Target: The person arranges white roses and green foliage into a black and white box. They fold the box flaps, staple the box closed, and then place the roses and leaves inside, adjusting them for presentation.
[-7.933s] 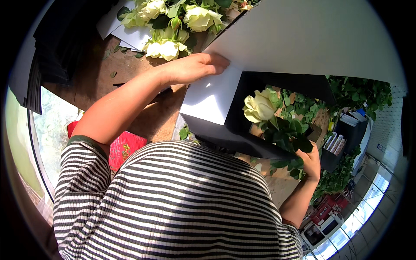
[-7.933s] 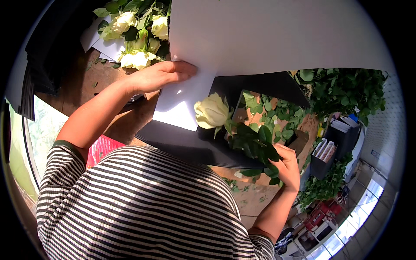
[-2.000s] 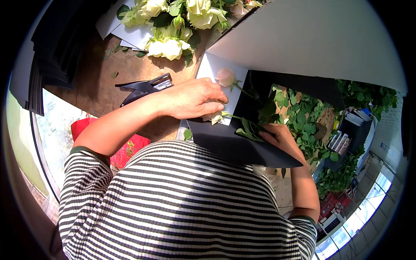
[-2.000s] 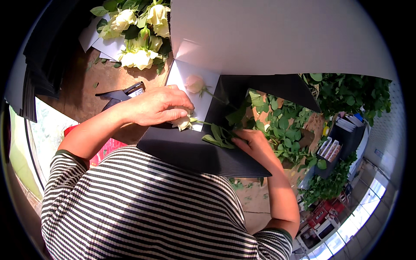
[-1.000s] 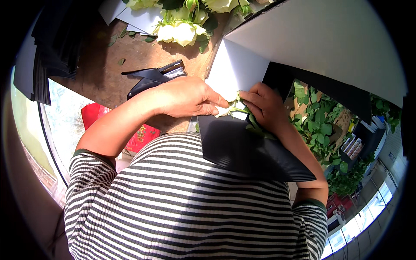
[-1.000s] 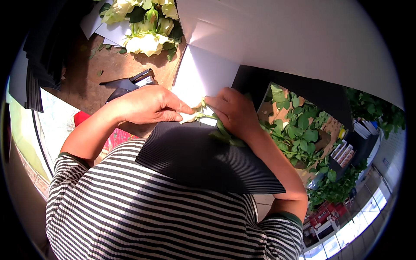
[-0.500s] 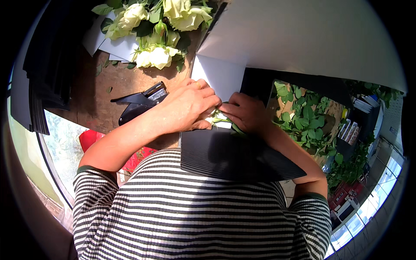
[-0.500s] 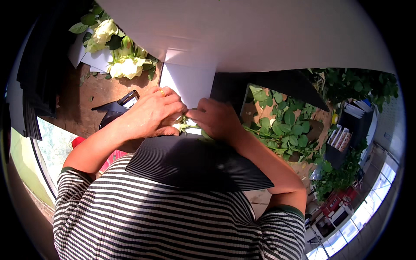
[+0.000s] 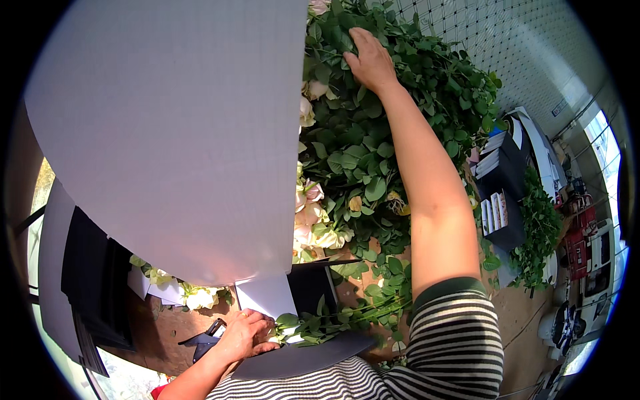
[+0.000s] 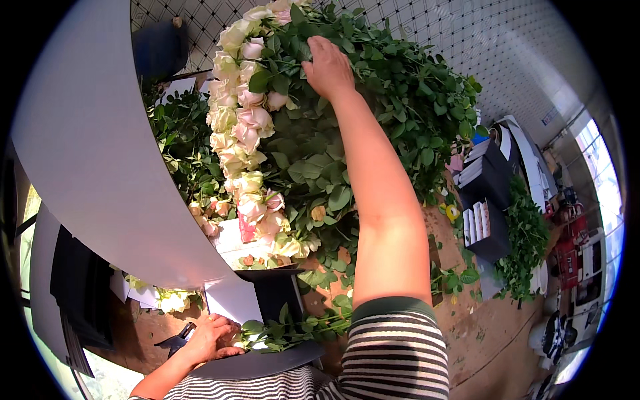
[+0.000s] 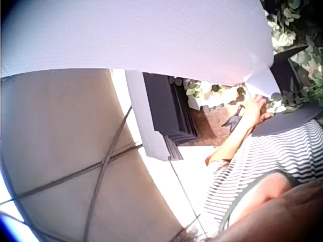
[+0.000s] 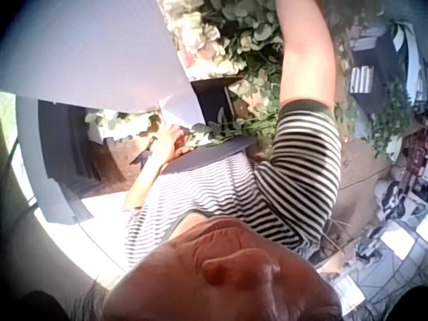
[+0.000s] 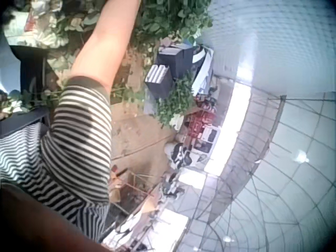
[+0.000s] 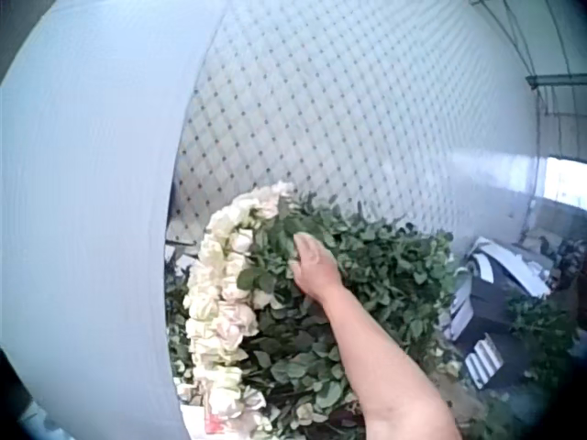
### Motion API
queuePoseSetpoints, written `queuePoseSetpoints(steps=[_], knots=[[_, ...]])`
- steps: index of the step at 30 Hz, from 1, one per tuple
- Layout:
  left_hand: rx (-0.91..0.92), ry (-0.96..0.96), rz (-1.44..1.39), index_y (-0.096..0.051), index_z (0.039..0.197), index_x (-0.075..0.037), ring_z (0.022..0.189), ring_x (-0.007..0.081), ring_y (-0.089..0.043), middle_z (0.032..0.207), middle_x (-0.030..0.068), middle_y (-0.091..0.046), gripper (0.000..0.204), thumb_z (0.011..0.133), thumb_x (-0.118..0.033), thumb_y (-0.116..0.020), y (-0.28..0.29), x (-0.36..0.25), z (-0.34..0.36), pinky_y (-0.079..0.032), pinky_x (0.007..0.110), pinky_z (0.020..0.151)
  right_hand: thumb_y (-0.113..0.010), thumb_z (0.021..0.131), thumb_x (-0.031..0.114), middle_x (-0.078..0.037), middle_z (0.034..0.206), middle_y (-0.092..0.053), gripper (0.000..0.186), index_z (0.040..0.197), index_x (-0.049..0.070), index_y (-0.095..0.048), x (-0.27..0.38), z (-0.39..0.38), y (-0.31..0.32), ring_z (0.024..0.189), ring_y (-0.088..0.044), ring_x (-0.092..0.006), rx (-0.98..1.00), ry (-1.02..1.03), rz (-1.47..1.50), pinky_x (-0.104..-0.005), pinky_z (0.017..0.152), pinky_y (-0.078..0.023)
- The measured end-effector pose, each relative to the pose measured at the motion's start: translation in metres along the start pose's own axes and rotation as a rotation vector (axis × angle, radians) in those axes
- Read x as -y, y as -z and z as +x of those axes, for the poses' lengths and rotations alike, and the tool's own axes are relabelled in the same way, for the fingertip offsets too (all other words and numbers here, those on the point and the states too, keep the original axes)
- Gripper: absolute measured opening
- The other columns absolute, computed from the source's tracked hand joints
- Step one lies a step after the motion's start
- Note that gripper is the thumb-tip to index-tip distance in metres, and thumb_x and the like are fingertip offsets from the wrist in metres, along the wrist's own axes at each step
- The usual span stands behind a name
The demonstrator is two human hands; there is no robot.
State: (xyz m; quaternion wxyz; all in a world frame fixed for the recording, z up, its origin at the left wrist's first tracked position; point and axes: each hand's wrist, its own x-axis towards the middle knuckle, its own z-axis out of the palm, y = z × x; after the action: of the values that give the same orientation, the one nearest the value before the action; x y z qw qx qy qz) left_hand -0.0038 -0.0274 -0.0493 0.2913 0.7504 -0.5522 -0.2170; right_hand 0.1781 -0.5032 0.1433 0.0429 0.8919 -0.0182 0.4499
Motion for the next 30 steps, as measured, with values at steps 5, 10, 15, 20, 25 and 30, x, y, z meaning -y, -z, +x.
queuePoseSetpoints(steps=[5, 10, 15, 20, 25, 30], knots=[[0.015, 0.072, -0.013, -0.066, 0.095, -0.005, 0.091, 0.0291, -0.055, 0.093, 0.0069, -0.061, 0.046, 0.065, -0.036, -0.082, 0.0, 0.001, -0.005, -0.046, 0.04, 0.081, -0.069, 0.079, 0.025, -0.003, 0.108, -0.057, 0.04, 0.117, 0.016, -0.059, 0.003, 0.0, -0.002, 0.105, -0.053, -0.024, 0.284, 0.207, -0.329, -0.0395, 0.088, -0.045], [0.02, 0.051, -0.003, -0.066, 0.093, -0.005, 0.096, 0.0286, -0.055, 0.1, 0.0063, -0.063, 0.043, 0.066, -0.033, -0.082, -0.004, 0.005, -0.009, -0.046, 0.038, 0.083, -0.063, 0.084, 0.021, -0.009, 0.099, -0.061, 0.018, 0.1, 0.012, -0.06, -0.02, 0.007, 0.054, 0.095, -0.059, -0.0335, 0.025, 0.006, 0.127, -0.0443, 0.075, -0.05], [-0.015, 0.011, -0.037, -0.066, 0.092, -0.005, 0.093, 0.0286, -0.055, 0.097, 0.0061, -0.061, 0.042, 0.065, -0.033, -0.082, -0.006, 0.004, -0.006, -0.046, 0.039, 0.082, -0.052, 0.096, 0.038, -0.014, 0.097, -0.067, 0.039, 0.113, 0.004, -0.059, -0.079, 0.022, 0.147, 0.084, -0.064, -0.0302, -0.359, -0.096, 0.34, -0.0405, 0.077, -0.046], [-0.034, 0.029, -0.003, -0.067, 0.093, -0.006, 0.089, 0.0282, -0.054, 0.094, 0.0051, -0.061, 0.045, 0.065, -0.038, -0.081, -0.012, 0.01, -0.009, -0.045, 0.041, 0.077, -0.054, 0.097, 0.022, -0.005, 0.079, -0.063, 0.022, 0.099, 0.001, -0.058, -0.064, 0.014, 0.228, 0.069, -0.062, -0.0136, -0.477, -0.227, 0.597, -0.0283, 0.065, -0.053], [0.022, 0.01, 0.055, -0.068, 0.101, -0.005, 0.09, 0.0279, -0.056, 0.097, 0.0067, -0.063, 0.05, 0.067, -0.04, -0.08, -0.005, 0.005, -0.004, -0.045, 0.04, 0.08, -0.057, 0.092, 0.015, -0.012, 0.081, -0.062, 0.013, 0.096, 0.003, -0.06, -0.016, 0.023, 0.168, 0.074, -0.058, -0.03, -0.097, 0.124, 0.337, -0.0351, 0.065, -0.047], [-0.18, 0.094, -0.733, -0.066, 0.103, 0.001, 0.091, 0.0227, -0.064, 0.096, 0.0118, -0.065, 0.041, 0.077, -0.029, -0.076, 0.06, -0.007, -0.02, -0.052, 0.034, 0.075, -0.06, 0.089, 0.021, -0.012, 0.09, -0.059, 0.02, 0.105, 0.009, -0.056, 0.019, -0.001, 0.077, 0.086, -0.058, -0.0368, 0.094, 0.155, 0.13, -0.0446, 0.069, -0.048]])
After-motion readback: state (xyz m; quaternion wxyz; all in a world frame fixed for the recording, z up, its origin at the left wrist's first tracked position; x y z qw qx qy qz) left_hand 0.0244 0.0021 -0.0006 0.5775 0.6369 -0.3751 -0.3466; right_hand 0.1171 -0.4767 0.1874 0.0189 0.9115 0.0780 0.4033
